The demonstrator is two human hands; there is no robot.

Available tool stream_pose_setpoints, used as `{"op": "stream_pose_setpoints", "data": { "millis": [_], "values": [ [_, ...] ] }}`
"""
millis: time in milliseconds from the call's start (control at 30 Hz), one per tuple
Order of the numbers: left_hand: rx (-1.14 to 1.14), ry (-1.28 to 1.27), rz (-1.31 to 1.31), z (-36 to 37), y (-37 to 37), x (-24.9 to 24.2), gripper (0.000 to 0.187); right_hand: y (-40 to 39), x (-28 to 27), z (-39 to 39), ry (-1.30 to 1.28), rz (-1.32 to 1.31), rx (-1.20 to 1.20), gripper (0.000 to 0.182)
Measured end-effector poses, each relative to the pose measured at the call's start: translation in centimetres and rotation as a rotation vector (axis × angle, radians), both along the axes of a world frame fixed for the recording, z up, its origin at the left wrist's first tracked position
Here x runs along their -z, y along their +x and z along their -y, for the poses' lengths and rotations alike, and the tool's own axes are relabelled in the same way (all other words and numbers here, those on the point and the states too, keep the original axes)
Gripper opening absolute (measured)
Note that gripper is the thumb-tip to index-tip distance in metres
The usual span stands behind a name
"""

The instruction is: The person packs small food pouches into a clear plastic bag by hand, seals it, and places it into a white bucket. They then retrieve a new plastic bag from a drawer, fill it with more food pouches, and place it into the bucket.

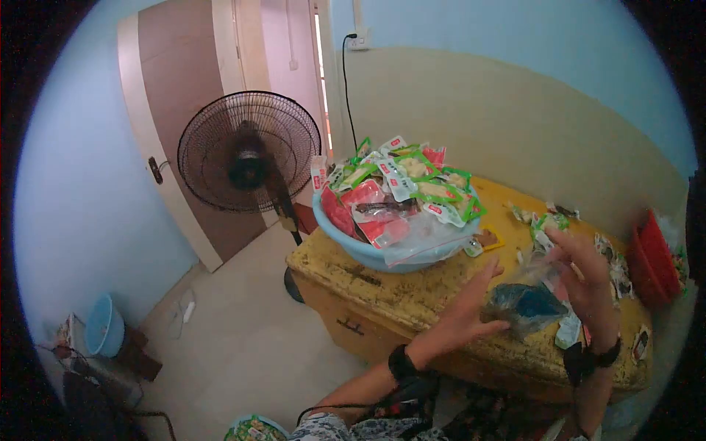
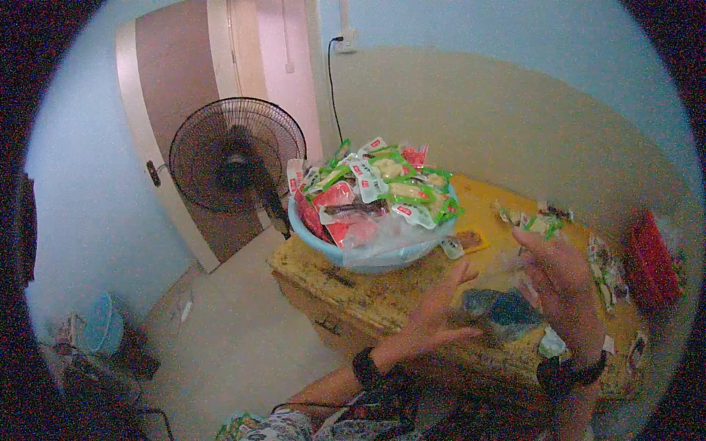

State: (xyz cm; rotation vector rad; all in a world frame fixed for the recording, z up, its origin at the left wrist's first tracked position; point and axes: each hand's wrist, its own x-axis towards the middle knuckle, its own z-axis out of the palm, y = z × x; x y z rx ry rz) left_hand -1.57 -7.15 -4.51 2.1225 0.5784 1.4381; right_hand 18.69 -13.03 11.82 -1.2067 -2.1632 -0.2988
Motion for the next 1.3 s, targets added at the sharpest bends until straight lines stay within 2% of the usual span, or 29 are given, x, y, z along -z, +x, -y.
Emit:
{"op": "stream_pose_setpoints", "data": {
  "millis": [267, 367, 433, 567, 633, 667, 700, 767, 833, 867, 933, 1000, 1067, 1100, 1133, 1300],
  "values": [
    [0.041, -0.069, -0.028, 0.8, 0.2, -1.1, 0.108, 0.3, 1.4, 0.2, 0.054, -0.148, -0.006, 0.037],
    [0.271, -0.308, 0.096, -0.7, 1.0, 0.1, 0.108, -0.3, 1.1, 0.5, -0.07, -0.259, -0.061, 0.037],
    [0.248, -0.304, 0.092, -0.7, 1.3, -0.1, 0.103, 0.1, 1.1, 0.3, -0.066, -0.218, -0.07, 0.038],
    [0.23, -0.241, 0.037, -2.7, 3.2, 2.8, 0.083, 0.9, 0.9, 0.9, -0.087, -0.109, -0.045, 0.048],
    [0.294, -0.462, 0.039, -1.8, 3.1, 1.7, 0.067, 0.9, 2.0, 1.4, -0.101, -0.427, -0.051, 0.058],
    [0.324, -0.574, 0.038, -1.5, 2.9, 1.3, 0.06, 1.4, 2.6, 1.4, -0.055, -0.496, -0.031, 0.063],
    [0.281, -0.537, 0.083, -1.5, 2.8, 1.4, 0.056, 1.8, 3.3, 1.4, -0.007, -0.564, -0.012, 0.067],
    [0.204, -0.474, 0.17, -1.4, 3.0, 2.0, 0.049, 4.2, 4.9, 1.5, 0.182, -0.511, 0.083, 0.077],
    [0.087, -0.503, 0.14, -1.8, 3.1, 2.0, 0.044, 4.1, 7.0, 1.3, 0.0, -0.723, 0.171, 0.084],
    [0.143, -0.523, 0.154, -2.5, 3.2, 2.3, 0.043, 4.3, 8.4, 1.3, -0.084, -0.833, 0.24, 0.088],
    [0.177, -0.536, 0.179, -2.5, 3.4, 2.4, 0.045, 5.9, 11.7, 1.9, -0.347, -0.952, 0.127, 0.095],
    [0.19, -0.571, 0.256, -1.9, 3.8, 1.3, 0.049, 5.4, 13.3, 2.1, -0.342, -0.949, 0.007, 0.099],
    [0.262, -0.687, 0.377, -1.3, 4.1, 0.7, 0.052, 4.2, 13.7, 2.4, -0.369, -0.945, 0.044, 0.099],
    [0.271, -0.697, 0.326, -1.2, 4.1, 0.9, 0.052, 4.2, 13.9, 2.6, -0.381, -0.941, 0.051, 0.099],
    [0.274, -0.694, 0.281, -1.3, 3.7, 0.5, 0.053, 4.6, 14.6, 2.0, -0.428, -0.877, 0.132, 0.092],
    [0.321, -0.695, 0.261, -1.3, 3.6, -0.4, 0.054, 4.8, 14.6, 1.6, -0.525, -0.931, 0.027, 0.072]
  ]
}}
